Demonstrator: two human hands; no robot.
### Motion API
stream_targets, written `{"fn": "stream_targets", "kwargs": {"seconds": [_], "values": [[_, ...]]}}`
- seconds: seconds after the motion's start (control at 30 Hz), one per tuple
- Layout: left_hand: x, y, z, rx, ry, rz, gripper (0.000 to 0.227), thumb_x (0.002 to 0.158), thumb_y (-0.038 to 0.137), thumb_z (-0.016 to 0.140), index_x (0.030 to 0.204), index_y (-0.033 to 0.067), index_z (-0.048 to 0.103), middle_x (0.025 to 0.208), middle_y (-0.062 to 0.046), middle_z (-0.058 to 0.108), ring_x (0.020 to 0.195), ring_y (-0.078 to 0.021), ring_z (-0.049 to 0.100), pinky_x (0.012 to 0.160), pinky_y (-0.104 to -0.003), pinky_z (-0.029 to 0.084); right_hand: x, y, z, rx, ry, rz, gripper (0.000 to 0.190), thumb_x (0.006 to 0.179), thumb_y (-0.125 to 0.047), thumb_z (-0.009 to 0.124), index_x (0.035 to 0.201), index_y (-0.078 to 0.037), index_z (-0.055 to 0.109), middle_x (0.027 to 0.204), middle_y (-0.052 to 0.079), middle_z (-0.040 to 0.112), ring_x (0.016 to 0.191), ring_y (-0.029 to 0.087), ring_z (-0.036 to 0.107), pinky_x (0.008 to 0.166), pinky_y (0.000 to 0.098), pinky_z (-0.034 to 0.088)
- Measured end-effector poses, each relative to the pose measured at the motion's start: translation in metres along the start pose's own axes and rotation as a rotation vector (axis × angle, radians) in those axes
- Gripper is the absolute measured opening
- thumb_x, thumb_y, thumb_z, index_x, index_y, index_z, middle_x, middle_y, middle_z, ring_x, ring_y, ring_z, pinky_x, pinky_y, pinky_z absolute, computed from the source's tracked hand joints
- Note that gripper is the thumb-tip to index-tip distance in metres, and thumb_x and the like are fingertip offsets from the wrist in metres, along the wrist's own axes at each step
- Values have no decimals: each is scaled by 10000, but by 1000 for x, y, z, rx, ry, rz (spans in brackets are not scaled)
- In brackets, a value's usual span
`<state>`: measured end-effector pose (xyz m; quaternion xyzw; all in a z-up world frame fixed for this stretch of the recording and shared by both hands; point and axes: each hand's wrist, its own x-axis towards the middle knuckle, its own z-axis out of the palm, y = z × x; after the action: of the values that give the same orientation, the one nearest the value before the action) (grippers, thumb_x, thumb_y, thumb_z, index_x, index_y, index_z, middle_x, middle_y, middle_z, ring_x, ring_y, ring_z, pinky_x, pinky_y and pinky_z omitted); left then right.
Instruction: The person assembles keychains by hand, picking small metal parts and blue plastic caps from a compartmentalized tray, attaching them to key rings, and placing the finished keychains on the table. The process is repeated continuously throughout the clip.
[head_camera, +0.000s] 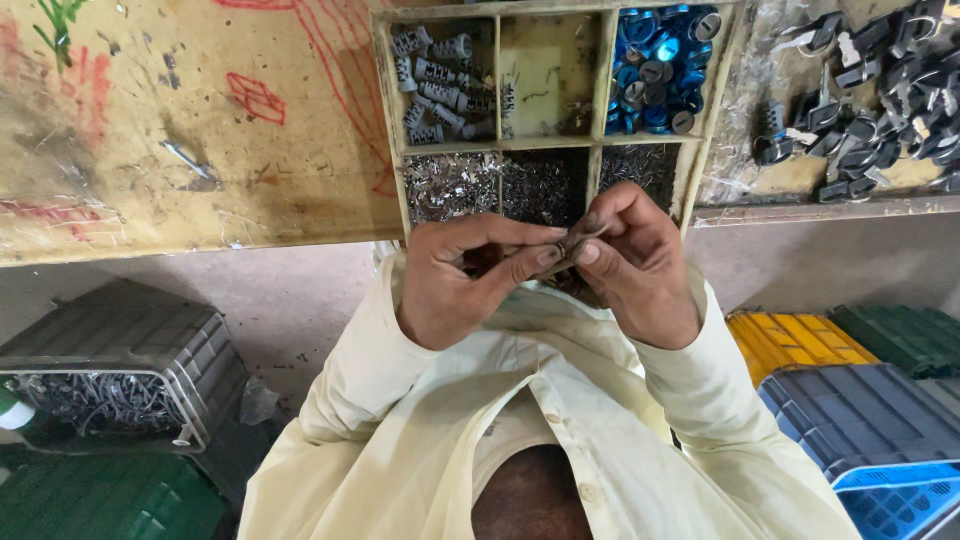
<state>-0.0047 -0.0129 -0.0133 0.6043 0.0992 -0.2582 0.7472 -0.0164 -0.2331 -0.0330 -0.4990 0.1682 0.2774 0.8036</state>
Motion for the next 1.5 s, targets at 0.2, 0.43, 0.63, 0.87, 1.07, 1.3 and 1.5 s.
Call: {"fn": "stream_targets", "kwargs": {"seconds": [0.2,0.43,0.63,0.87,1.07,1.3,1.5], "values": [[-3,4,-4,114,-11,126,168,974,43,764,1138,77,773,984,-73,792,859,-79,746,738,-208,578,0,1,-1,4,-13,-1,209,1021,-68,723,1123,-70,541,984,14,661,810,49,549,692,202,409],[-2,15,-7,232,-24,120,185,965,61,771,1146,100,777,950,-54,784,797,-62,725,681,-205,556,0,-7,0,-139,16,-26,221,994,-31,731,1106,-60,543,986,32,677,818,50,575,684,191,436],[-5,19,-7,320,2,131,211,936,83,771,1146,100,761,965,-42,777,729,-39,680,631,-189,533,-5,1,14,-434,50,-263,311,987,30,728,1156,-68,486,1048,21,659,907,48,621,773,205,497],[-8,4,-4,128,-41,-5,201,966,73,728,1161,37,699,1052,-19,778,744,-4,602,660,-185,521,4,-52,26,-954,164,-292,331,818,-26,899,1044,-66,661,909,8,665,717,89,524,625,280,425],[0,-1,3,-155,-69,-92,135,980,41,698,1110,7,688,1187,-90,780,677,5,434,609,-177,405,10,-63,12,-1833,99,-496,217,888,-132,911,1017,-152,737,978,13,704,839,215,689,668,353,536],[-3,-3,5,72,-46,142,151,966,69,700,1110,43,664,1214,-52,676,728,-16,600,646,-193,533,-5,-54,-20,-1246,148,-492,162,911,-32,795,1013,-85,682,1002,71,706,845,200,682,725,322,560],[4,-40,41,-785,-200,-346,216,1075,164,627,1240,24,639,921,-16,606,685,-31,522,519,-204,513,-19,-15,-5,-1087,133,-756,267,866,-1,809,1050,-55,623,1058,140,704,933,259,709,775,327,565]]}}
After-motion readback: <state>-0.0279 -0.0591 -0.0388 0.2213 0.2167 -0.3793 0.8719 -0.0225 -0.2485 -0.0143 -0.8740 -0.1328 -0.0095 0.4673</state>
